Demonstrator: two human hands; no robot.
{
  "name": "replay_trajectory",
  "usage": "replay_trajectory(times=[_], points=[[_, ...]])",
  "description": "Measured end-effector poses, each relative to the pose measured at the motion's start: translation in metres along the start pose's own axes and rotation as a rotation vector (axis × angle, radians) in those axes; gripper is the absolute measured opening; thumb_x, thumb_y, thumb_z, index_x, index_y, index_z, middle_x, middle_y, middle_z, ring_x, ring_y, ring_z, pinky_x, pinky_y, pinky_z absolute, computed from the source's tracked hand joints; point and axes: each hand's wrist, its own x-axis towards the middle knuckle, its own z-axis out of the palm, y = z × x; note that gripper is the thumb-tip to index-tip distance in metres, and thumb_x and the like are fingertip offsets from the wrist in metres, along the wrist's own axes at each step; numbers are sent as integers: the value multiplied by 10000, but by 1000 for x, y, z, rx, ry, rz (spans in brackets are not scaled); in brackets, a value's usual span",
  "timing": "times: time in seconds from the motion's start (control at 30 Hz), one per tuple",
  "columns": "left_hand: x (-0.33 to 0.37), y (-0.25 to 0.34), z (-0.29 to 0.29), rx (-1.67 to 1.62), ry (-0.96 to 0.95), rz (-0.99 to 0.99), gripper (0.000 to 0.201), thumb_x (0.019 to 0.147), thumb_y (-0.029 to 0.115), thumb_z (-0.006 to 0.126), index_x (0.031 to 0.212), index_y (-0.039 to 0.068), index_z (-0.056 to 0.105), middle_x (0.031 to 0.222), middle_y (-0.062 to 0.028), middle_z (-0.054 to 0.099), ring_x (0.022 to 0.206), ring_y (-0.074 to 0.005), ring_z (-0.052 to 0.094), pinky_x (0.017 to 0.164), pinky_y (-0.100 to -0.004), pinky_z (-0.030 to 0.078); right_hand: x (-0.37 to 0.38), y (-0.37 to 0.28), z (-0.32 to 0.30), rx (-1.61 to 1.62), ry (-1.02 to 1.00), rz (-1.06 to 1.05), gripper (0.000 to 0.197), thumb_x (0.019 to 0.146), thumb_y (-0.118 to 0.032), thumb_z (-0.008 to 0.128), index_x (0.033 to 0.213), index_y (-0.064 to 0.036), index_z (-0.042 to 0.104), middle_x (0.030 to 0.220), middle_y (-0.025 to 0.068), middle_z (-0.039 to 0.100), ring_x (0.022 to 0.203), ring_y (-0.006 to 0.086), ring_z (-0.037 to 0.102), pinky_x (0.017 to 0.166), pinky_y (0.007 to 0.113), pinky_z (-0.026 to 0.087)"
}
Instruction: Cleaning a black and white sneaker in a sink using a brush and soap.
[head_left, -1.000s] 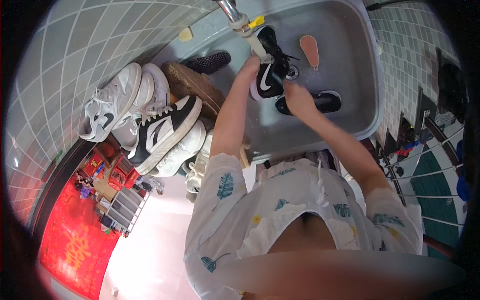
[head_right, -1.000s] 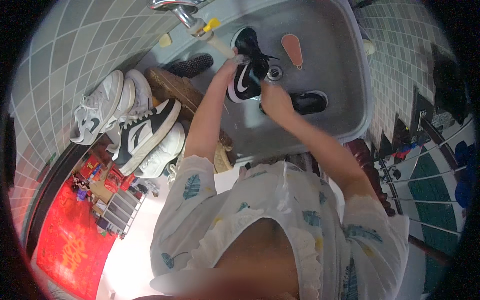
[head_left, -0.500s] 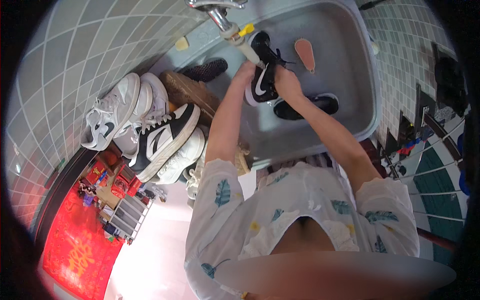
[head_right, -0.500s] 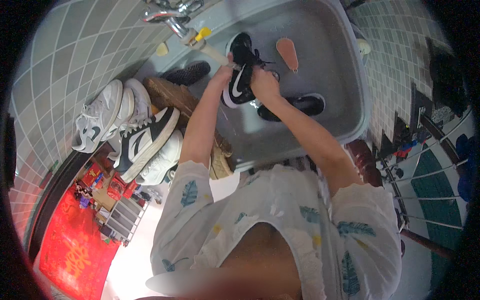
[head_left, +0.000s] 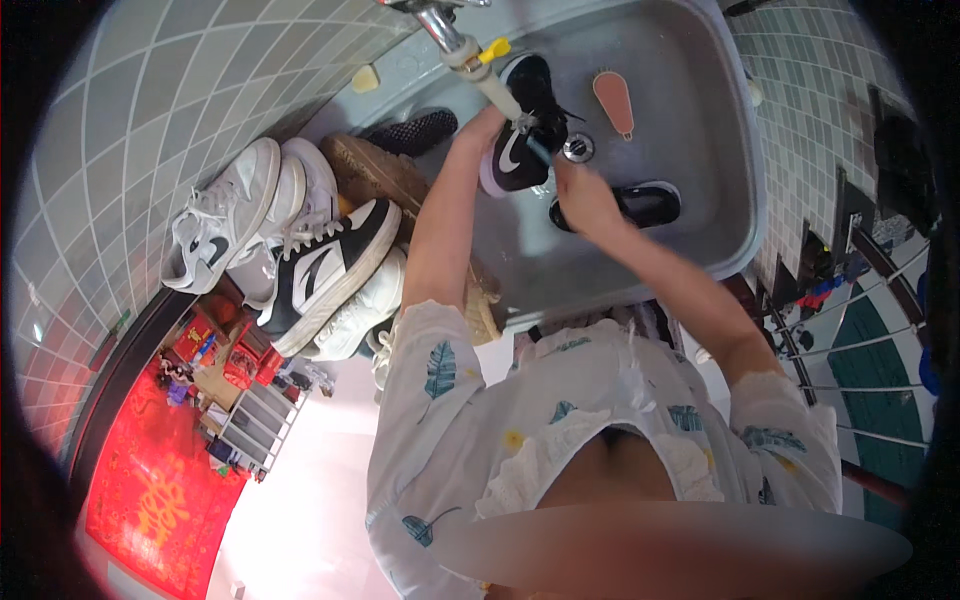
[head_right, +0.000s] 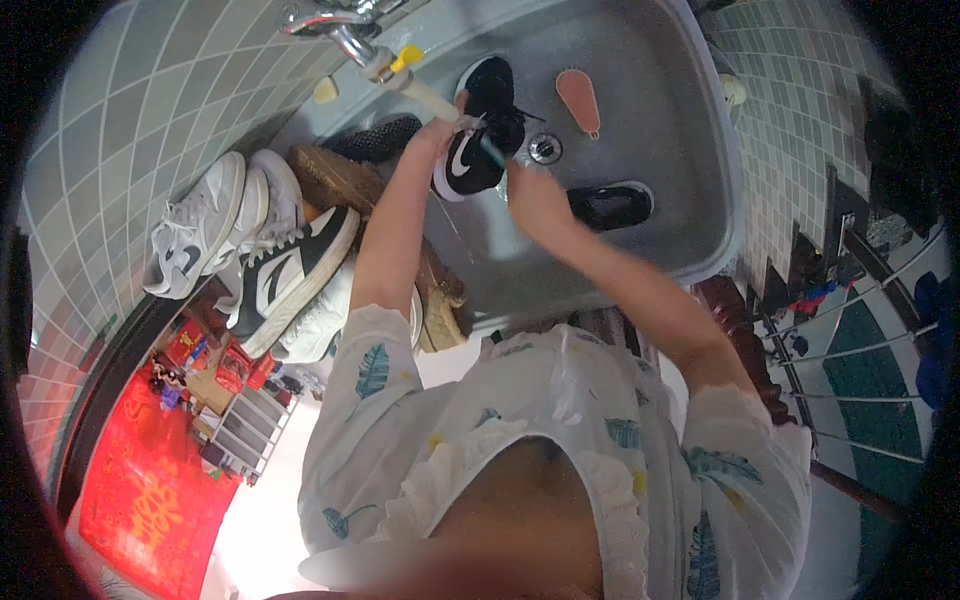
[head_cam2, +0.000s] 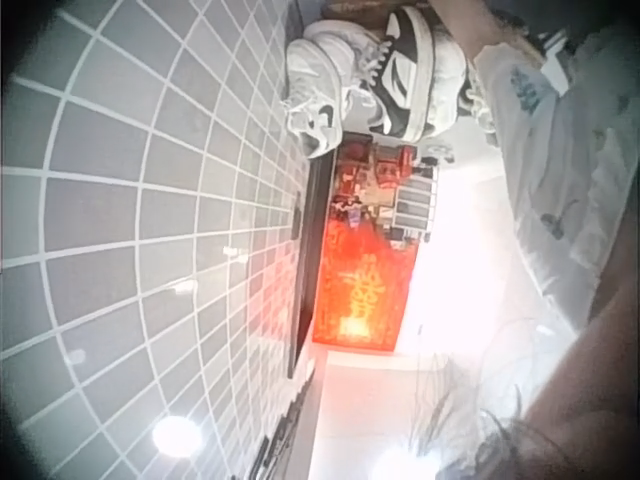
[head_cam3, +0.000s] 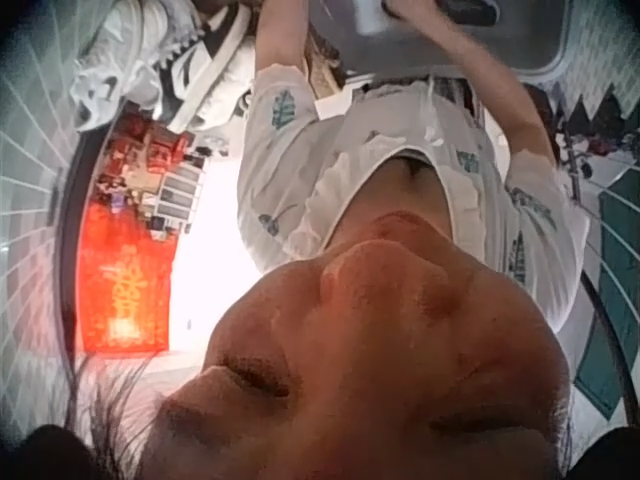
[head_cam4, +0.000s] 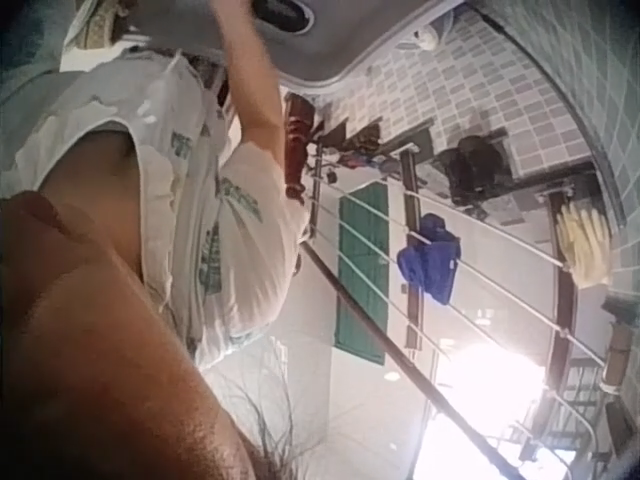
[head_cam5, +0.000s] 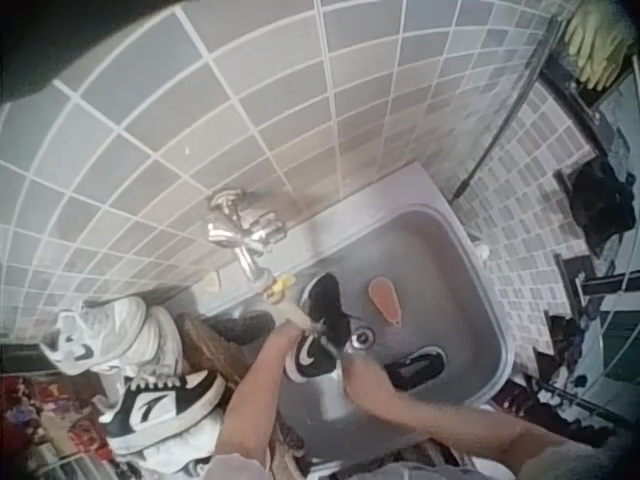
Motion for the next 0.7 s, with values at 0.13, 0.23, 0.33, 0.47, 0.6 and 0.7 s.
replay_trajectory(times=[0.13, 0.23, 0.33, 0.47, 0.6, 0.7], points=[[16, 11, 2, 180, -45, 18, 484, 951, 354, 421, 1303, 23, 451, 1249, -89, 527, 1131, -167, 493, 975, -321, 383, 65, 4, 5, 4, 193, 158, 175, 883, -133, 455, 947, -8, 560, 795, 286, 594, 802, 461, 580, 704, 542, 452], [17, 0, -11, 276, -49, 34, 656, 939, 479, 384, 1335, -43, 370, 1315, -141, 467, 1195, -210, 445, 1015, -322, 335, -13, -4, 7, 78, 97, 30, 210, 890, -155, 443, 936, 6, 569, 813, 300, 587, 822, 457, 582, 707, 538, 452], [22, -7, -14, 256, -24, 103, 814, 913, 592, 359, 1340, -101, 344, 1348, -208, 433, 1253, -255, 407, 1054, -320, 281, -6, -4, 5, 55, 16, 63, 246, 888, -170, 439, 981, 6, 584, 849, 304, 587, 844, 449, 584, 725, 521, 460], [27, 8, -11, 527, -64, 69, 729, 916, 562, 385, 1332, -36, 406, 1325, -206, 460, 1230, -251, 429, 1045, -323, 294, 76, 21, 12, 146, 216, 189, 298, 875, -172, 445, 1039, 19, 604, 883, 320, 576, 886, 454, 568, 738, 488, 473], [-17, 5, 3, 215, -146, -111, 587, 871, 453, 566, 1368, 189, 399, 1342, -68, 452, 1240, -231, 415, 946, -435, 402, 76, 77, 37, 445, 475, 303, 287, 833, -213, 533, 969, 14, 643, 908, 248, 636, 933, 383, 615, 797, 420, 475], [-62, -30, 19, -86, -99, -88, 610, 842, 447, 615, 1346, 194, 385, 1279, -52, 487, 1152, -239, 479, 849, -458, 456, 72, 78, 37, 702, 487, 384, 293, 833, -233, 558, 1001, -10, 645, 901, 231, 645, 931, 343, 630, 798, 388, 467]])
